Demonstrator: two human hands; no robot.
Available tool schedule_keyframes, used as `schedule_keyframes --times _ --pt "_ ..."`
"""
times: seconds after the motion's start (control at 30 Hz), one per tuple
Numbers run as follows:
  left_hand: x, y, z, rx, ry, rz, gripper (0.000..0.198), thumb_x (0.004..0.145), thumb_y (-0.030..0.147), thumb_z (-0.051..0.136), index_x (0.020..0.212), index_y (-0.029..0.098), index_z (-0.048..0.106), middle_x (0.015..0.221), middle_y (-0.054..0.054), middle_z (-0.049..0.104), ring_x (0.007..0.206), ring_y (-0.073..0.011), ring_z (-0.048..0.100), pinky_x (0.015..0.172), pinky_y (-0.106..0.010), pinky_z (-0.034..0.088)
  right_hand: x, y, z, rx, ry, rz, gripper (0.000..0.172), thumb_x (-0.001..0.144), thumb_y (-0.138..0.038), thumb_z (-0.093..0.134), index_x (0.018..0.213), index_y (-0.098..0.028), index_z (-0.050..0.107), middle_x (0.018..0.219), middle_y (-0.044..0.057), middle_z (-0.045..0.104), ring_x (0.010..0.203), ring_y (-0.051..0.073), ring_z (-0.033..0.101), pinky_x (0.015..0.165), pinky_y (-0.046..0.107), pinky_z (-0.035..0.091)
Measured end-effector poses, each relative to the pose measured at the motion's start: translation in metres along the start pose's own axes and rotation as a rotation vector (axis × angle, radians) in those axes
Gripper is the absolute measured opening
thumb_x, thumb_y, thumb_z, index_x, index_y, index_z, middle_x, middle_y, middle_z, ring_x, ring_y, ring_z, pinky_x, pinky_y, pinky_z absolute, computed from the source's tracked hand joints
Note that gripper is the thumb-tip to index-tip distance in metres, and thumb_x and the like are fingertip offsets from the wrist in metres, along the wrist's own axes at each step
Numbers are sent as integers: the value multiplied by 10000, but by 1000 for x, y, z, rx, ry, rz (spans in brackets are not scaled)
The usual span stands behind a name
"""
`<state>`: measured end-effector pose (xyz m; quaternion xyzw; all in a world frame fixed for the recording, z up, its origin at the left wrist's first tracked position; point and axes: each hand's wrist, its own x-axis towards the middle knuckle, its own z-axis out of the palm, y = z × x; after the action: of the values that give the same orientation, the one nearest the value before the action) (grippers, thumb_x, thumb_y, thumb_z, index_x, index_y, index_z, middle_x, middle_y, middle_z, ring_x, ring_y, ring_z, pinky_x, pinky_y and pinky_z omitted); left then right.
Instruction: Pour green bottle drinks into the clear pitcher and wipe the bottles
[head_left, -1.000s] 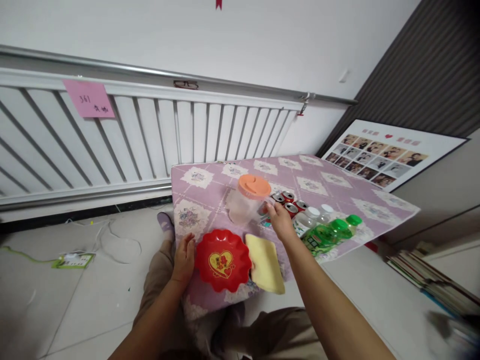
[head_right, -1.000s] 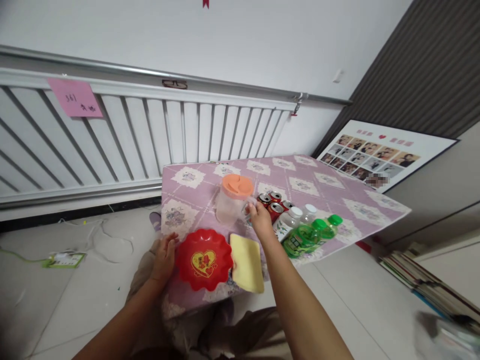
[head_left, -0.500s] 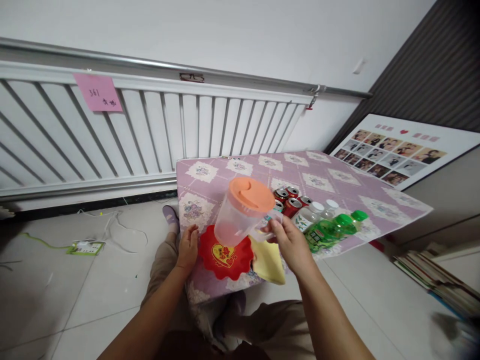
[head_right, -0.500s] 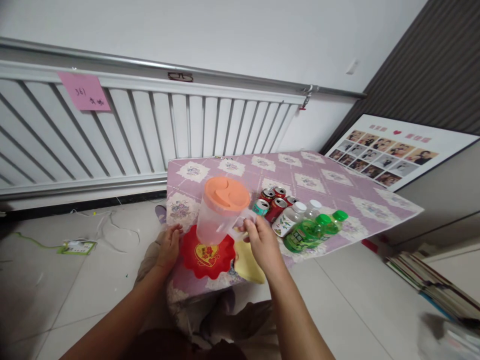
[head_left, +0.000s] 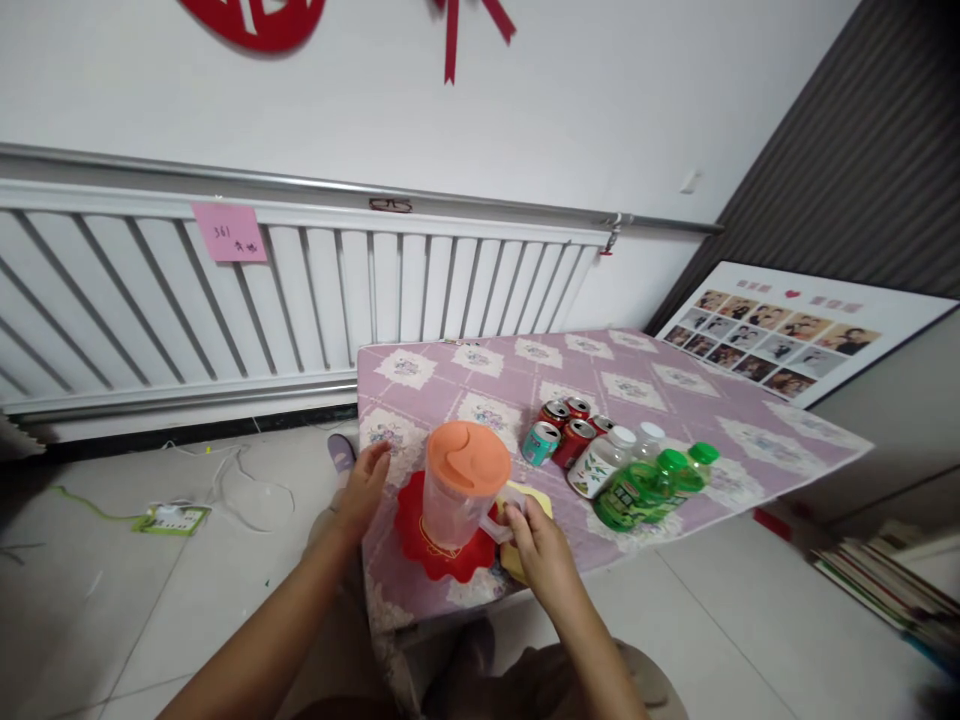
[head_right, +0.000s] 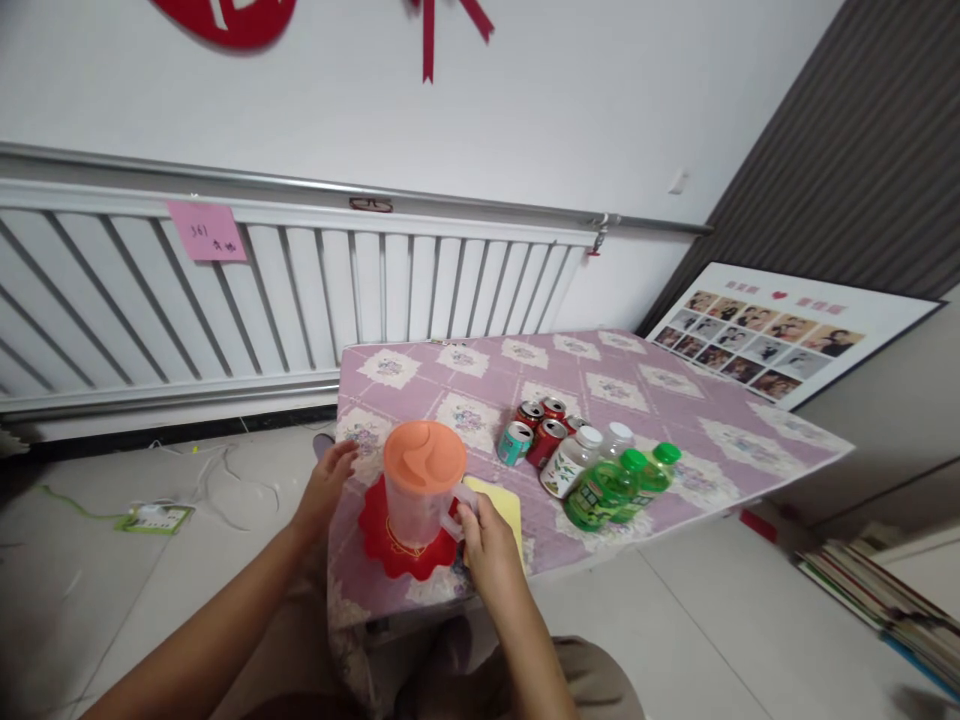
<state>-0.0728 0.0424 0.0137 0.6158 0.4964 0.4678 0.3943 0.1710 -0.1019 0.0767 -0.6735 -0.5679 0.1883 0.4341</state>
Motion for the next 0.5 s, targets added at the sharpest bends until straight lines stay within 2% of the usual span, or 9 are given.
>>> schedule_keyframes --times 0.03,0.1,0.2,0.27,0.33,0.4,0.43,0.47,0.5 --pt "5 16 -5 -18 -17 49 425 981 416 440 1316 181 555 1361 -146 643 1239 -222 645 1025 -384 540 0 1 0 2 -2 -2 313 943 -470 419 846 -237 604 724 23 643 688 207 620 693 324 506" --pt "16 53 -13 -30 -134 241 424 941 397 535 1307 194 596 1381 -134 633 1268 -243 619 1067 -410 512 0 4 1 7 -9 -8 316 949 -471 415 892 -232 613 763 34 662 717 212 629 708 326 506" --pt "32 112 -18 109 -369 507 381 921 315 554 1272 205 653 1349 -117 667 1288 -246 599 1127 -424 461 0 8 1 10 -13 -15 320 953 -467 411 946 -224 619 810 47 680 755 220 638 725 328 504" --pt "41 145 -15 237 -566 621 369 902 253 553 1245 217 686 1345 -103 684 1304 -251 590 1166 -433 421 -1 9 1 10 -13 -19 325 958 -466 405 964 -220 618 825 50 683 769 221 642 734 328 505" --pt "48 169 -8 345 -767 652 429 835 153 573 1232 254 700 1368 -64 681 1305 -250 597 1163 -423 424 -2 10 1 12 -14 -24 328 963 -464 397 973 -219 615 834 49 682 776 220 646 740 325 507" --pt "52 185 0 433 -940 642 449 775 93 601 1161 284 729 1305 -40 718 1241 -259 645 1103 -403 476 -3 10 0 13 -18 -28 318 966 -456 398 973 -218 609 839 45 679 779 217 645 743 322 507" --pt "53 189 4 475 -974 620 425 754 81 623 1104 289 745 1246 -35 744 1196 -267 670 1060 -392 506 -3 9 -1 13 -22 -29 308 967 -449 401 970 -218 605 841 43 678 780 214 643 744 320 506" --pt "53 192 8 518 -939 590 385 738 78 649 1039 291 757 1176 -33 767 1151 -273 691 1014 -380 532 -3 8 -1 13 -25 -30 297 968 -441 405 963 -219 601 843 41 676 779 211 640 742 317 505" --pt "53 194 11 553 -856 558 343 725 82 675 983 290 762 1114 -33 782 1117 -278 704 976 -371 550 -3 7 -2 12 -29 -31 287 969 -435 408 954 -220 596 842 39 675 776 209 636 739 316 503"
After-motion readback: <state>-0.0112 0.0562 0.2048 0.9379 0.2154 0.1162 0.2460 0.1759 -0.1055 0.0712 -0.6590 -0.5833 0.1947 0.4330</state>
